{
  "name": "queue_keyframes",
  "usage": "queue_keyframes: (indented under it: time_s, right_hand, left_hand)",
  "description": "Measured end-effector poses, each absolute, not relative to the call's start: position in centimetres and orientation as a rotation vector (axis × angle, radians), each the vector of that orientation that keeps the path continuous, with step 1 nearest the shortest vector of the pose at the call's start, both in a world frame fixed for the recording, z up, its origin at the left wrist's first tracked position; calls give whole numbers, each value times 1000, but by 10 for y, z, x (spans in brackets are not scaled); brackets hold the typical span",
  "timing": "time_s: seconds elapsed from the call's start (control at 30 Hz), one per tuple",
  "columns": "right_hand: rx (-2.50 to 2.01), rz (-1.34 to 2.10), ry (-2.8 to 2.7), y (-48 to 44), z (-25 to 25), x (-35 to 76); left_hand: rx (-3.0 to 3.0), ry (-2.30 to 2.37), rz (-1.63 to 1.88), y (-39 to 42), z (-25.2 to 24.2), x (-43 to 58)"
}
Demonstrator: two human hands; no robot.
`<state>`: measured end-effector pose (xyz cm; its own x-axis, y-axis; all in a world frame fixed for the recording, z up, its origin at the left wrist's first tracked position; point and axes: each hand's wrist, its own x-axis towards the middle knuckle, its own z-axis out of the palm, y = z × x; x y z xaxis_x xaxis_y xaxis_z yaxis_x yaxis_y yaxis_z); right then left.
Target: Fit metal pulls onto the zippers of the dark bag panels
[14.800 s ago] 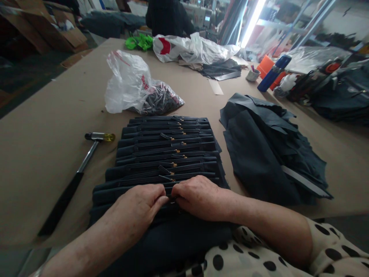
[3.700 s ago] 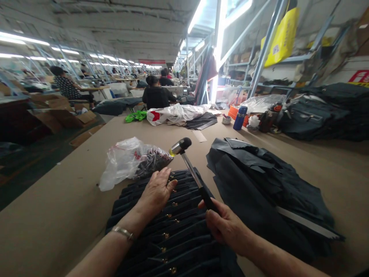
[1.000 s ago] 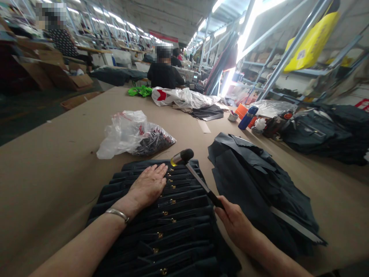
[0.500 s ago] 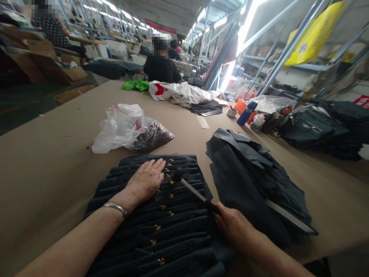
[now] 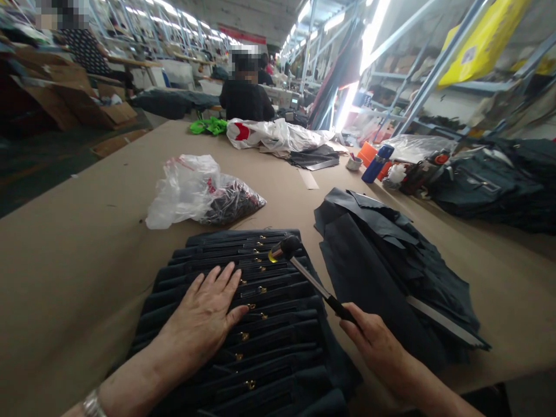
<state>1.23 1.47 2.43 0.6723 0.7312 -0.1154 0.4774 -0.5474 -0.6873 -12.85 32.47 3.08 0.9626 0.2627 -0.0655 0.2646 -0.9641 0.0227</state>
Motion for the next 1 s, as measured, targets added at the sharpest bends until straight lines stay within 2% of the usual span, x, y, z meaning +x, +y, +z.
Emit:
queue_keyframes:
  time_s: [0.23, 0.4, 0.63, 0.83, 1.0]
  right_hand:
    - [-2164, 680, -960, 32, 38, 12]
    - [-2244, 614, -1051, 50, 41, 23]
    - [-2379, 606, -1116, 64, 31, 35]
    - [-2204, 481, -1168, 72, 40, 28]
    - [-2405, 596, -1195, 82, 32, 32]
  left_hand:
    - [3074, 528, -194, 332, 21, -117]
    - [3046, 552, -175, 343, 31, -95]
    - [3102, 513, -108, 329, 37, -114]
    - [3141, 397, -96, 333, 24, -120]
    - [3076, 423, -114, 335, 31, -119]
